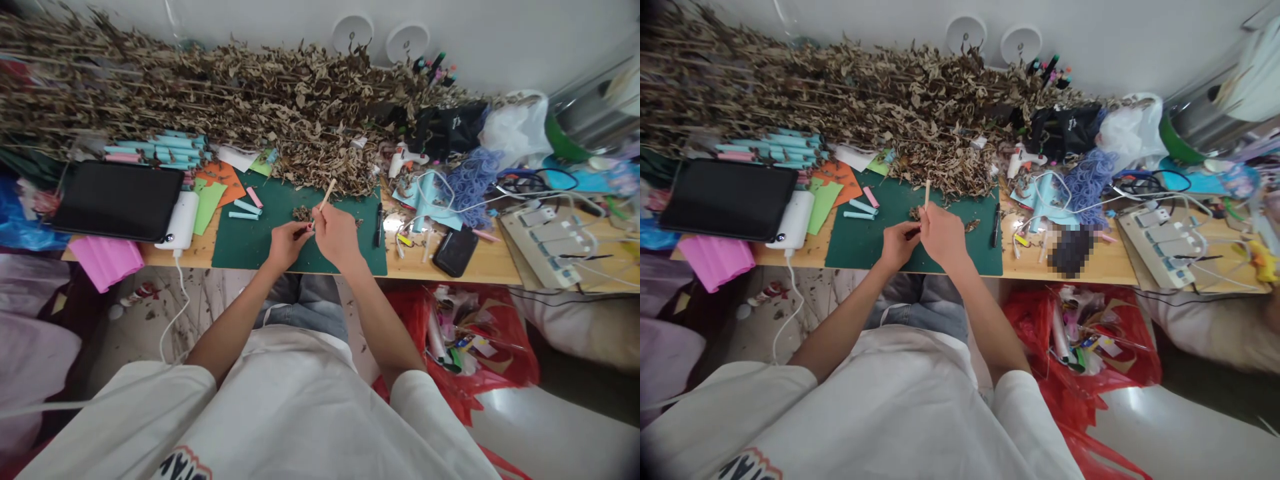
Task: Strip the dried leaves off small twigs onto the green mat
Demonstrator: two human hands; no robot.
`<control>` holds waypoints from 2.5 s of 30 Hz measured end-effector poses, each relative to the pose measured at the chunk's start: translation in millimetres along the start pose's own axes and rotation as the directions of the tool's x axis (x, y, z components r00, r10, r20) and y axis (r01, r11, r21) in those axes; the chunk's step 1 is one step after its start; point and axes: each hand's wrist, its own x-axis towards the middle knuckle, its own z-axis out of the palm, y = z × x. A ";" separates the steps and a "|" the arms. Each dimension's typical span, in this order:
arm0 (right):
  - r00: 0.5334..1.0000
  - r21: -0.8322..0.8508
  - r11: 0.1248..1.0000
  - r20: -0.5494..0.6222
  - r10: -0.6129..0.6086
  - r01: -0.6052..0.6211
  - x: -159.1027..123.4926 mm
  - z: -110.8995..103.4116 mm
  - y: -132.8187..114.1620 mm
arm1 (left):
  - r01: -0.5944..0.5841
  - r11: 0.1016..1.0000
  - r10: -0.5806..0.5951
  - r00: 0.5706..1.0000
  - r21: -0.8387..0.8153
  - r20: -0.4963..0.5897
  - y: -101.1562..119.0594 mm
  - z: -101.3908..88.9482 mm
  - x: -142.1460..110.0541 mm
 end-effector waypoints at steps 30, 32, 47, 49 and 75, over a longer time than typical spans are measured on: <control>0.999 0.199 0.979 -0.011 -0.035 0.036 -2.0 1.3 7.3 | -0.004 0.999 0.003 1.000 -0.051 -0.023 -3.1 1.6 -0.3; 0.999 0.204 0.978 -0.002 -0.037 0.037 -2.0 2.0 7.8 | -0.008 0.999 0.006 1.000 -0.052 -0.028 -3.6 1.6 -0.3; 0.913 0.498 0.853 -0.257 0.317 -0.156 -22.5 -0.6 28.8 | 0.133 0.980 -0.142 0.989 -0.151 -0.047 7.9 -1.3 0.4; 0.896 0.534 0.818 -0.229 0.381 -0.211 -25.9 8.1 40.5 | 0.222 0.909 -0.250 0.967 -0.352 -0.037 8.3 -5.0 1.9; 0.938 -0.437 0.879 0.180 0.295 -0.192 -11.6 21.6 57.1 | 0.482 0.276 -0.620 0.750 -0.831 0.229 16.1 -35.2 24.6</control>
